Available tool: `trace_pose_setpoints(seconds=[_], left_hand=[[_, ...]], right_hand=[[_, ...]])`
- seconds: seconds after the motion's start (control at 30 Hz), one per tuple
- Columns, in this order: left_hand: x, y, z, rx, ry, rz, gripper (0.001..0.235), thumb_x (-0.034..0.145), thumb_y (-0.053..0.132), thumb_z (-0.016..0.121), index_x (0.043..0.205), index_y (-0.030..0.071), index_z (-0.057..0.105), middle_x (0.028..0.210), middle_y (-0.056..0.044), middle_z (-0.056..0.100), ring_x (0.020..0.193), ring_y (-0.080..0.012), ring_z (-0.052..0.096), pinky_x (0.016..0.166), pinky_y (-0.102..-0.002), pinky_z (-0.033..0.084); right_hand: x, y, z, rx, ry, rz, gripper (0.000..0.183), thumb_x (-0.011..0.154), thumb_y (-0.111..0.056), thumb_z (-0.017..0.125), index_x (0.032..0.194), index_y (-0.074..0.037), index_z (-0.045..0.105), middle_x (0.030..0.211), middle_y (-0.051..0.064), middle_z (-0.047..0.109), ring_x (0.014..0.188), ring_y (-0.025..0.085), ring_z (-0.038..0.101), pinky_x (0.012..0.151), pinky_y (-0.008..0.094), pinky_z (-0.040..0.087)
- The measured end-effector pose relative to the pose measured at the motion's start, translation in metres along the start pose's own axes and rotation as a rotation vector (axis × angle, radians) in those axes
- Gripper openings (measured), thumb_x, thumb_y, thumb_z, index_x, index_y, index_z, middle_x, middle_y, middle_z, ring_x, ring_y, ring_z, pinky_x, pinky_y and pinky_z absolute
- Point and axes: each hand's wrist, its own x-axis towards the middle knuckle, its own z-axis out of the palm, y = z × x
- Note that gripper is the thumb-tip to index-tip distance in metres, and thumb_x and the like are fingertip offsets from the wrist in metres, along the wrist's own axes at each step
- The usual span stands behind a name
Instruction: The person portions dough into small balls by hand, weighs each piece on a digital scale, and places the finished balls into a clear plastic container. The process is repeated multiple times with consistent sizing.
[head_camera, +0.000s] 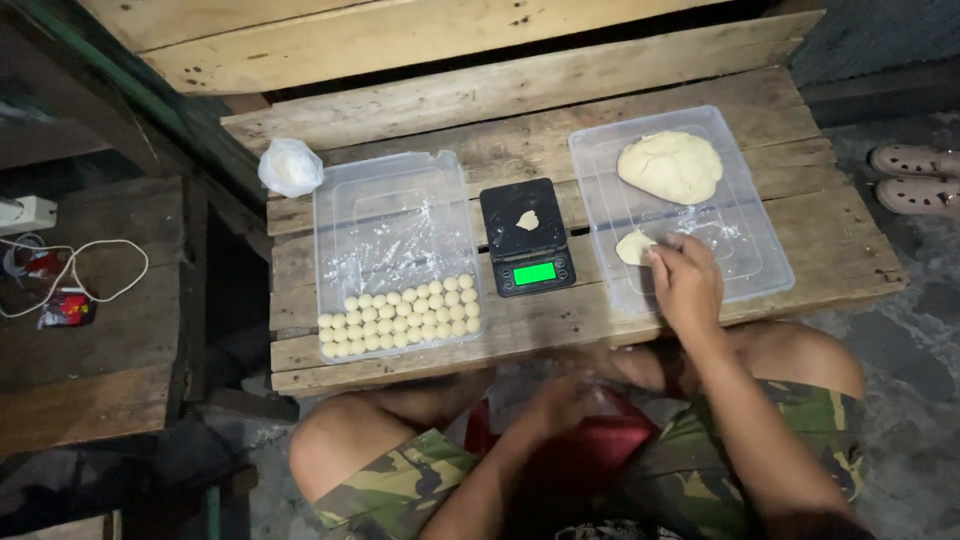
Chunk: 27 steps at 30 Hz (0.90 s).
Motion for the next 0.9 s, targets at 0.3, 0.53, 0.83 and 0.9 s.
trace_pose_setpoints(seconds=[0.3,0.53,0.83,0.9], left_hand=[[-0.004,-0.006,-0.002,0.276,0.011,0.042,0.047,0.096,0.028,0.061,0.134,0.000,0.064,0.118,-0.030,0.070,0.115,-0.0481,0.065,0.101,-0.057,0.054],[-0.002,0.001,-0.005,0.377,-0.114,-0.047,0.054,0.096,0.047,0.056,0.128,0.005,0.069,0.122,-0.026,0.070,0.117,-0.0452,0.066,0.101,-0.055,0.054],[-0.002,-0.019,0.004,0.443,-0.050,0.050,0.044,0.098,0.034,0.056,0.122,0.000,0.070,0.109,-0.026,0.072,0.107,-0.0420,0.070,0.091,-0.050,0.059],[0.001,-0.024,0.006,0.446,-0.043,0.065,0.045,0.098,0.034,0.056,0.126,0.001,0.069,0.111,-0.025,0.071,0.108,-0.0413,0.070,0.092,-0.048,0.059]], right_hand=[[-0.013,0.039,0.046,-0.063,-0.022,0.092,0.011,0.091,-0.020,0.086,0.097,-0.017,0.077,0.093,0.006,0.067,0.093,0.033,0.067,0.084,0.045,0.053],[-0.009,0.021,0.024,-0.084,0.063,-0.011,0.013,0.102,-0.023,0.075,0.105,-0.011,0.077,0.105,0.010,0.070,0.105,0.032,0.068,0.091,0.043,0.053],[-0.019,0.025,0.029,0.022,0.027,0.101,0.025,0.095,-0.019,0.081,0.117,-0.006,0.075,0.109,0.012,0.069,0.103,0.036,0.067,0.093,0.046,0.052],[-0.023,0.029,0.031,0.006,0.017,0.125,0.027,0.095,-0.019,0.081,0.118,-0.006,0.075,0.111,0.013,0.069,0.104,0.037,0.066,0.093,0.047,0.051]])
